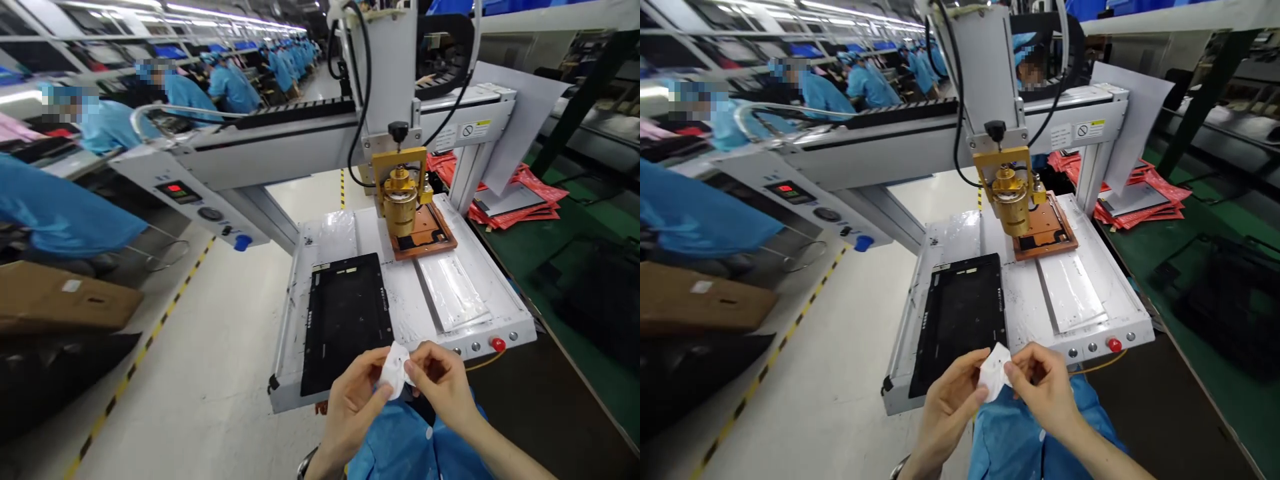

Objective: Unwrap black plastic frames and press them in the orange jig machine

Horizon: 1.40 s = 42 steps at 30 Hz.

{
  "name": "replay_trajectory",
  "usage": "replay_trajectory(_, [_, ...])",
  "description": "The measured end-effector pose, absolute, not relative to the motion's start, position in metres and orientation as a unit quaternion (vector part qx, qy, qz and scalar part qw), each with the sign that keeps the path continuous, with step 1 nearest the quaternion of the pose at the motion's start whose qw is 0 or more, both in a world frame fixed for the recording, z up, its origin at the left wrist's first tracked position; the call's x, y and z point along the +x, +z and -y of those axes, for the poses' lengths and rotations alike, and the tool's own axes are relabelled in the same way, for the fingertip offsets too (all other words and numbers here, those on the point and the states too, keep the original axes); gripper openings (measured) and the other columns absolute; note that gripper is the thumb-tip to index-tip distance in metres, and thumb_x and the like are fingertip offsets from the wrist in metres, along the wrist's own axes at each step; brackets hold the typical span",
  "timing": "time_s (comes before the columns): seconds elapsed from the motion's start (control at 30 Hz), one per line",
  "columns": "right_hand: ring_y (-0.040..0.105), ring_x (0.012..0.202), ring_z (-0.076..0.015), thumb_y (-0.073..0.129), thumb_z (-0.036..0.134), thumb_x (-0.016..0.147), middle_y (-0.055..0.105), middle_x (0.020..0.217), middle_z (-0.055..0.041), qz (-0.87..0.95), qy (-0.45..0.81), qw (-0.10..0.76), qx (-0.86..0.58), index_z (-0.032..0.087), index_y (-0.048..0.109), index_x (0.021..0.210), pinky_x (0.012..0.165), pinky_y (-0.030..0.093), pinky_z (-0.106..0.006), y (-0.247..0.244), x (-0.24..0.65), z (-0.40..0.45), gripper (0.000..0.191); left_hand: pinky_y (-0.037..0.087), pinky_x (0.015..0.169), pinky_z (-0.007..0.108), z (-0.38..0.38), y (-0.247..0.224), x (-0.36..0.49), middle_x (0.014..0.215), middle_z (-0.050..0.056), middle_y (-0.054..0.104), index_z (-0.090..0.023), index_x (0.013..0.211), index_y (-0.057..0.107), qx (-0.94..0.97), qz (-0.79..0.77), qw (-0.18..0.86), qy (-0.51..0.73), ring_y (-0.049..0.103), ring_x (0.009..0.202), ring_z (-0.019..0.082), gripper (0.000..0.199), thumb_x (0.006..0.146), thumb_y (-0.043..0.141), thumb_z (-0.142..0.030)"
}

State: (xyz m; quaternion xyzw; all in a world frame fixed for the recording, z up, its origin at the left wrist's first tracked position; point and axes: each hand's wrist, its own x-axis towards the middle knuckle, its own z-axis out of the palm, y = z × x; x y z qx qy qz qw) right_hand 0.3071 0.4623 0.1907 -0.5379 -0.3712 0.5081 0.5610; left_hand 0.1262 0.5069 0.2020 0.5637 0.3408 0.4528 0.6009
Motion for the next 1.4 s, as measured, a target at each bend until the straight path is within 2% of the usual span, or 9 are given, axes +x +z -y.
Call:
replay_trajectory(0.17, [0.061, 0.063, -0.0188, 0.075, 0.050, 0.102, 0.067, 0.072, -0.0041, 0.458, 0.388, 0.558, -0.573, 0.023, 0.081, 0.088, 0.059, 0.049, -0.031, 0.196, 0.301, -0.456, 0.031, 0.070, 0.085, 0.031, -0.490, 0.183, 0.133, 0.112, 0.009, 0.082, -0.030, 0.126, 0.082, 0.614, -0.377, 0.475, 0.505, 0.080, 0.097, 0.023, 0.027, 0.100, 0.078, -0.025])
replay_trajectory(0.33, [0.071, 0.091, -0.0276, 0.071, 0.049, 0.105, 0.075, 0.101, -0.0118, 0.504, 0.486, 0.506, -0.503, 0.030, 0.087, 0.113, 0.084, 0.063, -0.039, 0.200, 0.305, -0.456, 0.027, 0.069, 0.082, 0.033, -0.490, 0.176, 0.129, 0.117, 0.006, 0.081, -0.037, 0.137, 0.077, 0.731, -0.355, 0.265, 0.520, 0.077, 0.096, 0.021, 0.050, 0.099, 0.071, -0.006])
replay_trajectory(0.43, [0.072, 0.092, -0.0272, 0.073, 0.050, 0.104, 0.075, 0.102, -0.0112, 0.518, 0.511, 0.489, -0.480, 0.031, 0.087, 0.119, 0.082, 0.063, -0.038, 0.193, 0.304, -0.460, 0.028, 0.068, 0.078, 0.029, -0.493, 0.182, 0.123, 0.106, 0.004, 0.080, -0.033, 0.129, 0.080, 0.730, -0.366, 0.236, 0.526, 0.076, 0.091, 0.018, 0.044, 0.099, 0.069, -0.002])
replay_trajectory(0.67, [0.057, 0.057, -0.0175, 0.085, 0.058, 0.093, 0.066, 0.070, -0.0041, 0.431, 0.573, 0.508, -0.477, 0.024, 0.081, 0.081, 0.054, 0.045, -0.030, 0.171, 0.285, -0.462, 0.037, 0.065, 0.076, 0.024, -0.493, 0.197, 0.115, 0.094, 0.002, 0.079, -0.028, 0.104, 0.081, 0.671, -0.387, 0.323, 0.544, 0.077, 0.084, 0.016, 0.017, 0.101, 0.072, -0.013])
replay_trajectory(0.83, [0.062, 0.063, -0.0187, 0.082, 0.059, 0.095, 0.070, 0.076, -0.0048, 0.427, 0.590, 0.510, -0.458, 0.023, 0.080, 0.088, 0.059, 0.052, -0.031, 0.173, 0.271, -0.464, 0.037, 0.064, 0.075, 0.023, -0.494, 0.195, 0.111, 0.090, 0.002, 0.080, -0.026, 0.095, 0.082, 0.641, -0.429, 0.315, 0.553, 0.078, 0.083, 0.016, 0.015, 0.103, 0.070, -0.020])
replay_trajectory(1.0, [0.073, 0.082, -0.0209, 0.081, 0.054, 0.099, 0.078, 0.104, -0.0109, 0.442, 0.615, 0.503, -0.416, 0.024, 0.083, 0.118, 0.068, 0.059, -0.030, 0.176, 0.271, -0.466, 0.035, 0.063, 0.081, 0.028, -0.528, 0.189, 0.052, 0.099, 0.005, 0.084, -0.023, 0.101, 0.082, 0.562, -0.547, 0.219, 0.581, 0.079, 0.088, 0.020, 0.023, 0.101, 0.073, -0.044])
replay_trajectory(1.13, [0.068, 0.061, -0.0140, 0.089, 0.054, 0.092, 0.076, 0.077, -0.0058, 0.356, 0.640, 0.551, -0.400, 0.018, 0.082, 0.096, 0.053, 0.050, -0.021, 0.170, 0.281, -0.460, 0.036, 0.060, 0.093, 0.038, -0.577, 0.174, -0.014, 0.106, 0.010, 0.084, -0.019, 0.106, 0.080, 0.507, -0.672, 0.055, 0.537, 0.076, 0.089, 0.025, 0.049, 0.090, 0.074, -0.065])
replay_trajectory(1.3, [0.063, 0.049, -0.0097, 0.089, 0.055, 0.093, 0.078, 0.076, -0.0071, 0.308, 0.656, 0.608, -0.323, 0.015, 0.082, 0.092, 0.043, 0.043, -0.018, 0.175, 0.298, -0.451, 0.040, 0.058, 0.093, 0.045, -0.613, 0.139, -0.041, 0.107, 0.012, 0.083, -0.023, 0.089, 0.082, 0.585, -0.721, 0.134, 0.346, 0.077, 0.092, 0.032, 0.046, 0.078, 0.064, -0.064])
replay_trajectory(1.4, [0.066, 0.051, -0.0101, 0.088, 0.058, 0.093, 0.079, 0.079, -0.0073, 0.306, 0.660, 0.618, -0.299, 0.014, 0.082, 0.095, 0.044, 0.045, -0.018, 0.183, 0.304, -0.445, 0.044, 0.060, 0.078, 0.042, -0.616, 0.128, -0.048, 0.108, 0.007, 0.084, -0.027, 0.095, 0.081, 0.599, -0.720, 0.154, 0.315, 0.079, 0.087, 0.032, 0.045, 0.081, 0.062, -0.066])
